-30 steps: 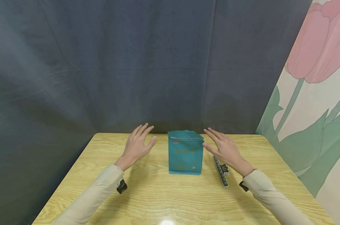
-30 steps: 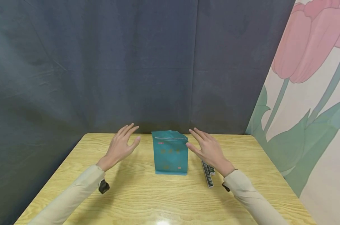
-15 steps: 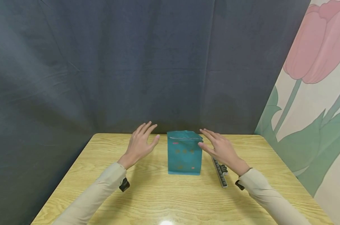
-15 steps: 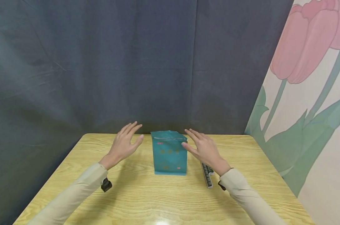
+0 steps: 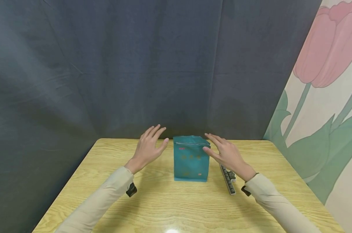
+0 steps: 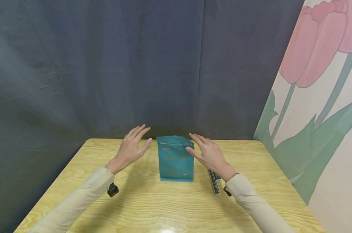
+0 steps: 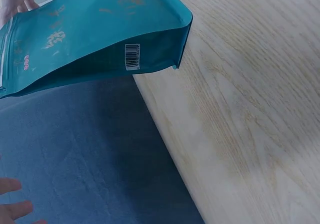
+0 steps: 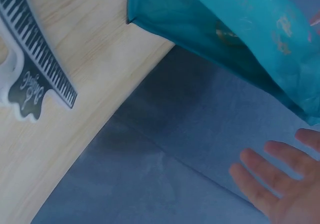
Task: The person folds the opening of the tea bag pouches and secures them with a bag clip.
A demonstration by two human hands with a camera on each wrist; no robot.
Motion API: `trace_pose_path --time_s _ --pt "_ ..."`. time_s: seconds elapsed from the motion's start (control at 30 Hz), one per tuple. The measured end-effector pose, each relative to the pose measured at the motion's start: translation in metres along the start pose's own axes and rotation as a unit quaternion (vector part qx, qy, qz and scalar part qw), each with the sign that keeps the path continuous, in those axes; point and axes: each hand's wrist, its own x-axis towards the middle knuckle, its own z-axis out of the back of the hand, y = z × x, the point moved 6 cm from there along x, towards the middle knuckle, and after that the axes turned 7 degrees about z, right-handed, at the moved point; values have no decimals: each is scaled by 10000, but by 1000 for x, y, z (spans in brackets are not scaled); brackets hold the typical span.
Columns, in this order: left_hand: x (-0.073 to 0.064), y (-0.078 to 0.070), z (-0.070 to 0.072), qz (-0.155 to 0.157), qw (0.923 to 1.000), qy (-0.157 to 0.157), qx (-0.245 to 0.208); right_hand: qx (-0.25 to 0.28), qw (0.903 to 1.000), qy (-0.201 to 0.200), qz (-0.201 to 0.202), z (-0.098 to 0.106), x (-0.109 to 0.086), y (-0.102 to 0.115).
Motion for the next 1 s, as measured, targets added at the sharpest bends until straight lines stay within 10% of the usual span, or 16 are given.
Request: trace_pose_path --time_s 1.0 --pt "10 -22 -1 -611 9978 -247 -37 215 9983 -420 339 -4 14 17"
